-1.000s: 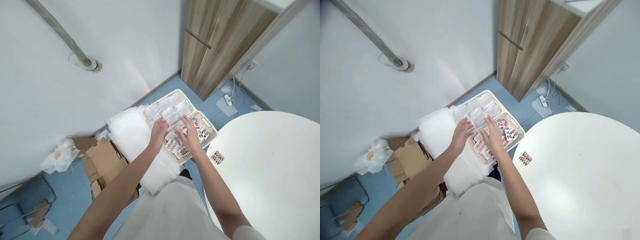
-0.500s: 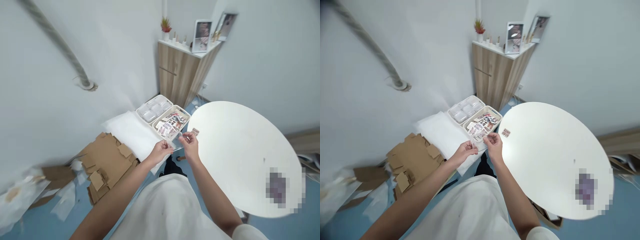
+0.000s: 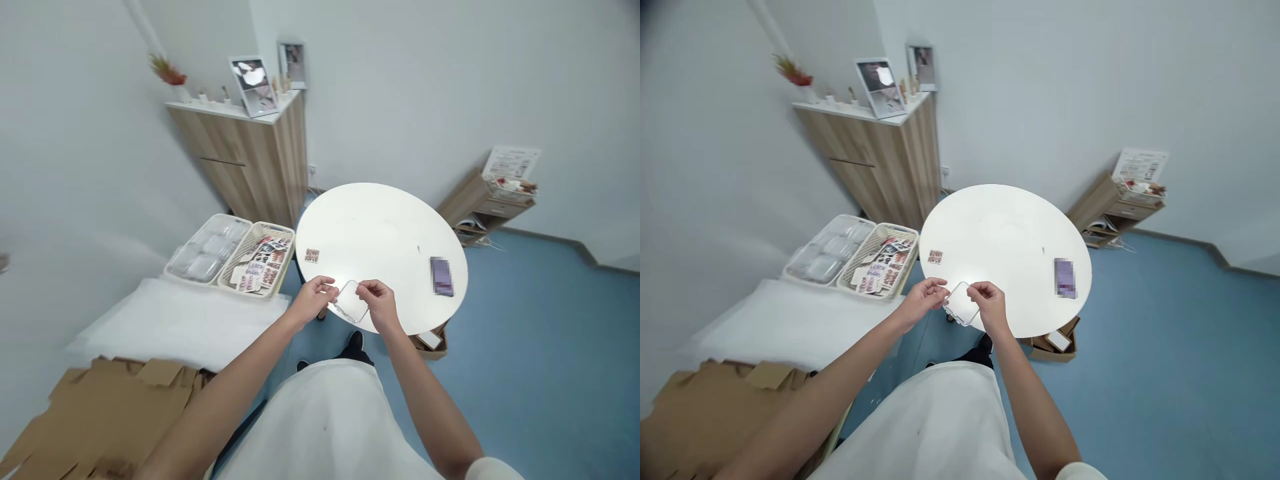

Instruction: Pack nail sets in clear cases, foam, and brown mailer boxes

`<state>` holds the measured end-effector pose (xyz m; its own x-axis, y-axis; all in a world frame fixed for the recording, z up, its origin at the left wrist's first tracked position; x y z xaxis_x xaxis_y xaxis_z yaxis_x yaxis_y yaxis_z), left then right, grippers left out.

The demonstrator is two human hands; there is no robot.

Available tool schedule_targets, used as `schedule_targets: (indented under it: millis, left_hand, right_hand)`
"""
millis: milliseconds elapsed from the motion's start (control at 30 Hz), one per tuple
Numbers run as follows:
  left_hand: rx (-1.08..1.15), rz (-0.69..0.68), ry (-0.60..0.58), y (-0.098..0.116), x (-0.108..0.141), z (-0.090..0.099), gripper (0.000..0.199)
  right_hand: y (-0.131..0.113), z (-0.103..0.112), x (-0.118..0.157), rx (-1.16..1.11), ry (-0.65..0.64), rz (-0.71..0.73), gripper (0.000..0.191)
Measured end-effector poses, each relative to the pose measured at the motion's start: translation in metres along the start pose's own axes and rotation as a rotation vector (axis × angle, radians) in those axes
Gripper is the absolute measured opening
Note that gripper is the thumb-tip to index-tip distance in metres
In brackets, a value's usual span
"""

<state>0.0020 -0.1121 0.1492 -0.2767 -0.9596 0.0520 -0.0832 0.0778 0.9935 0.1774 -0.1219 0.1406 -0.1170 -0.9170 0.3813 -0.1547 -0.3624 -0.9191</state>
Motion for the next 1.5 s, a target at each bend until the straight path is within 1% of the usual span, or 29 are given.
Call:
schedule_targets:
  millis: [67,133,233,333,367,433,533,600,667,767,867,933,1033,1100,1167,1233,1300,1333,1400,1467,1500]
  left_hand:
    - [0.005,0.046,-0.112,-0.003,-0.020,-0.022,0.041]
    - [0.004,0.079,-0.197,-0.004,-0.040,-0.043,0.040]
    - [-0.041,0.097,-0.275,-0.006,-0.068,-0.070,0.035]
    - [-0.061,0.130,-0.329,-0.012,-0.090,-0.093,0.028]
    - [-0.052,0.148,-0.325,-0.016,-0.096,-0.100,0.027]
    - [-0.021,0.189,-0.273,-0.025,-0.106,-0.111,0.025]
    - [0.038,0.261,-0.138,-0.041,-0.115,-0.120,0.024]
    - [0.106,0.314,-0.036,-0.053,-0.116,-0.122,0.023]
    - [0.190,0.358,0.074,-0.064,-0.114,-0.123,0.021]
    - [0.321,0.415,0.209,-0.078,-0.106,-0.126,0.019]
    - [0.447,0.447,0.300,-0.087,-0.100,-0.129,0.018]
    - [0.514,0.445,0.332,-0.091,-0.098,-0.131,0.016]
    - [0.560,0.422,0.334,-0.095,-0.095,-0.135,0.015]
    - [0.559,0.415,0.304,-0.096,-0.094,-0.137,0.016]
    - [0.521,0.427,0.237,-0.095,-0.093,-0.136,0.018]
    - [0.407,0.429,0.126,-0.093,-0.094,-0.129,0.018]
    - [0.226,0.392,0.004,-0.087,-0.098,-0.116,0.021]
    - [0.134,0.363,-0.041,-0.084,-0.102,-0.108,0.023]
    - [-0.005,0.281,-0.054,-0.078,-0.112,-0.092,0.031]
    - [-0.076,0.200,-0.078,-0.072,-0.123,-0.078,0.042]
    - [-0.096,0.166,-0.124,-0.070,-0.128,-0.074,0.045]
  right_hand:
    - [-0.001,0.020,-0.003,0.001,0.025,-0.005,0.016]
    - [-0.004,0.040,-0.009,0.007,0.026,-0.010,0.015]
    - [-0.009,0.069,-0.020,0.016,0.008,-0.026,0.016]
    - [-0.009,0.095,-0.034,0.024,0.002,-0.057,0.018]
    - [-0.007,0.103,-0.039,0.025,0.003,-0.076,0.019]
    - [-0.002,0.118,-0.048,0.022,0.003,-0.128,0.022]
    - [0.008,0.139,-0.060,-0.013,0.016,-0.210,0.031]
    - [0.016,0.151,-0.066,-0.046,0.040,-0.264,0.038]
    - [0.024,0.158,-0.069,-0.069,0.045,-0.331,0.041]
    - [0.032,0.158,-0.069,-0.087,-0.020,-0.427,0.041]
    - [0.037,0.146,-0.064,-0.092,-0.077,-0.467,0.037]
    - [0.040,0.135,-0.061,-0.096,-0.049,-0.471,0.038]
    - [0.043,0.119,-0.057,-0.122,0.058,-0.446,0.043]
    - [0.045,0.111,-0.056,-0.140,0.116,-0.416,0.045]
    - [0.045,0.107,-0.058,-0.133,0.159,-0.386,0.044]
    - [0.043,0.107,-0.060,-0.107,0.194,-0.360,0.045]
    - [0.040,0.109,-0.062,-0.083,0.200,-0.344,0.047]
    - [0.038,0.110,-0.062,-0.073,0.187,-0.344,0.048]
    - [0.033,0.112,-0.062,-0.046,0.132,-0.349,0.048]
    - [0.029,0.112,-0.059,-0.002,0.052,-0.349,0.047]
    - [0.027,0.112,-0.057,0.025,0.007,-0.341,0.047]
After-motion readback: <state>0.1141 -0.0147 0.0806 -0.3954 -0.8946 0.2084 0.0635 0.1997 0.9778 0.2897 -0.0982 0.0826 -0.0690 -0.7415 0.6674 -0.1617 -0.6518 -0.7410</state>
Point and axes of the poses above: each hand's wrist, its own x-axis away from the middle knuckle, its own z-axis out of the back of the hand, y = z × x, the point moved 1 cm from there along -x, towards the middle knuckle, and after that the axes turned 15 degrees about -z, right-handed, at the moved point
